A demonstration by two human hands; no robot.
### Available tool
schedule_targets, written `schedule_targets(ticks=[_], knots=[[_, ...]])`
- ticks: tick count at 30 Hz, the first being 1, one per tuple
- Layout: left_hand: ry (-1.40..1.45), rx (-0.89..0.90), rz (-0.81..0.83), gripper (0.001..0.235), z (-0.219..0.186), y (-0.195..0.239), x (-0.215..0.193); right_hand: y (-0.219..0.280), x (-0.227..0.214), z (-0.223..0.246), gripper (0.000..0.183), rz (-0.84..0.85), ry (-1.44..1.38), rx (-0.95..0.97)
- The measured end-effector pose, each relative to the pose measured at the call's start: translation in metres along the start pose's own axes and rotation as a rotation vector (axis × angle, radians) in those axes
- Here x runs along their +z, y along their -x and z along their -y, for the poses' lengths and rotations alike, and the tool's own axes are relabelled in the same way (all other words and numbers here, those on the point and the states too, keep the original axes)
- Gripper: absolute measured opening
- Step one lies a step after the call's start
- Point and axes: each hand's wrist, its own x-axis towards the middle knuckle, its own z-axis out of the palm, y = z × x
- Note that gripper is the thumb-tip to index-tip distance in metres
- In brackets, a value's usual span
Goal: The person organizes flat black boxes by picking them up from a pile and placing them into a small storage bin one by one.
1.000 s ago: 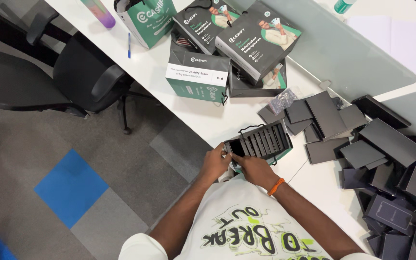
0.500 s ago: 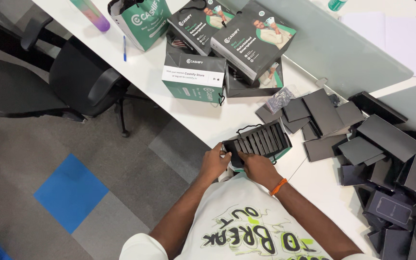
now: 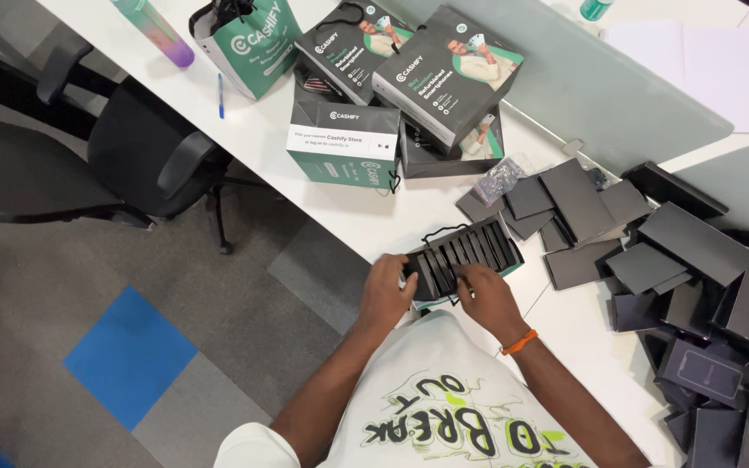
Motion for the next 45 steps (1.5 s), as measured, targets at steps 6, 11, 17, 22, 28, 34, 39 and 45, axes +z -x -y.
schedule_targets(ticks=[6, 11, 17, 22, 28, 34, 39, 45], knots=[[0.029, 0.059, 0.445, 0.061, -0.030, -0.007, -0.006, 0.012, 0.001, -0.013, 0.011, -0.049, -0.012, 0.002], [-0.287, 0.058, 0.527, 0.089, -0.045, -0.020, 0.002, 0.018, 0.004, -0.013, 0.010, -0.087, -0.029, -0.027], [-0.423, 0.038, 0.549, 0.096, -0.038, -0.023, 0.022, 0.022, 0.001, -0.010, 0.010, -0.058, -0.041, 0.018], [-0.421, 0.021, 0.545, 0.089, -0.028, -0.021, 0.030, 0.025, 0.002, -0.009, 0.010, -0.053, -0.037, 0.030], [-0.448, 0.038, 0.518, 0.092, -0.024, -0.022, 0.036, 0.027, -0.003, -0.007, 0.012, -0.034, -0.051, 0.058], [-0.462, 0.023, 0.554, 0.084, -0.023, -0.021, 0.039, 0.033, -0.007, -0.012, 0.015, -0.016, -0.106, 0.074], [-0.472, 0.019, 0.547, 0.104, -0.022, -0.024, 0.046, 0.040, -0.012, -0.020, 0.018, -0.225, -0.074, -0.131], [-0.420, 0.139, 0.421, 0.117, -0.020, -0.025, 0.054, 0.052, -0.021, -0.039, 0.018, -0.399, -0.040, -0.106]])
